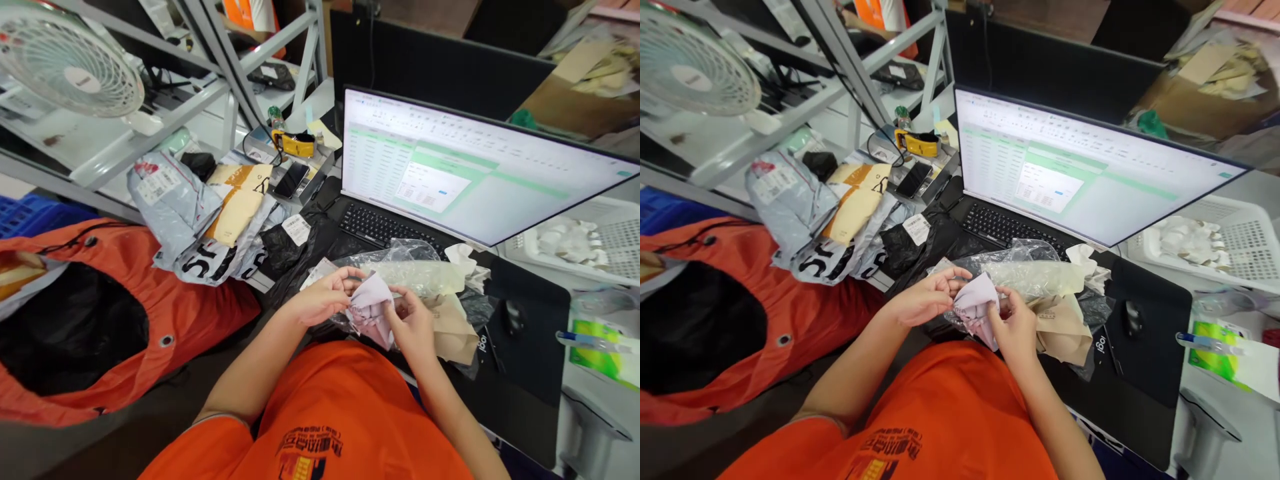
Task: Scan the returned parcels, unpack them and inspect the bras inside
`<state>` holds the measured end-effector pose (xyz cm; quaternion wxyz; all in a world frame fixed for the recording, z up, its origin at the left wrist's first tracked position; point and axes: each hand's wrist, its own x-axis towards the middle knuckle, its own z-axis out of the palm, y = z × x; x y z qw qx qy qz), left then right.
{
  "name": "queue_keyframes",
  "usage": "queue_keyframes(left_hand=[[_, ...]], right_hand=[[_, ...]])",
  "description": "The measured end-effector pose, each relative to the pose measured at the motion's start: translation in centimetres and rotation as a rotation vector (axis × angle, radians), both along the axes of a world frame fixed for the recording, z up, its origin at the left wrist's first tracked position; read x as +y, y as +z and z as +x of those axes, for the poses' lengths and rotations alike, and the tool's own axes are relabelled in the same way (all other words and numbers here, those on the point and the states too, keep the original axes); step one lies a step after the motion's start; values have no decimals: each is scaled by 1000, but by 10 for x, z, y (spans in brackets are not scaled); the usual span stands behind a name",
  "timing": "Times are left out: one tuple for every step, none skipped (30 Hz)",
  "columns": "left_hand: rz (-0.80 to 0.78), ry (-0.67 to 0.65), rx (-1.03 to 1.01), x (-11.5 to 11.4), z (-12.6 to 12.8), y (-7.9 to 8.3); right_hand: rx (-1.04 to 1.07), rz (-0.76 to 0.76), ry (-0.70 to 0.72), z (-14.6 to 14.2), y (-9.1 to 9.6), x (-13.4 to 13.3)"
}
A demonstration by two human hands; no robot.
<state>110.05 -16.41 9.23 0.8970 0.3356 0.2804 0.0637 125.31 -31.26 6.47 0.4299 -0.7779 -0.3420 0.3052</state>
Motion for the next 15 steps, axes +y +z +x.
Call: queue_keyframes(left_hand=[[29, 8, 22, -3, 3, -7], [70, 10, 53, -6, 7, -16], [129, 0, 94, -9, 11, -27], [200, -15, 128, -12, 16, -39], [286, -48, 162, -15, 21, -52], [401, -72, 207, -17, 27, -64], [541, -95, 255, -20, 32, -76], [689, -134, 304, -22, 38, -86], [830, -182, 340, -25, 43, -95], [956, -222, 371, -29, 48, -102], [1061, -264, 390, -32, 52, -107], [1142, -302, 398, -36, 55, -111], [1200, -334, 399, -39, 58, -113], [1237, -364, 394, -41, 61, -114], [1263, -384, 388, -42, 63, -114]], right_hand=[[-1, -20, 36, 1, -5, -6], [4, -35, 65, 3, -9, -13], [12, -41, 79, 6, -14, -21], [20, -39, 75, 10, -18, -31], [26, -27, 48, 16, -22, -42], [25, -13, 0, 24, -26, -55], [8, -8, -68, 35, -30, -69], [-21, -16, -142, 48, -35, -83], [-70, -33, -239, 63, -40, -98], [-147, -52, -372, 80, -45, -113], [-218, -92, -466, 99, -52, -128], [-287, -133, -530, 118, -59, -141], [-357, -182, -578, 138, -68, -154], [-428, -223, -619, 158, -78, -166], [-486, -281, -625, 178, -89, -177]])
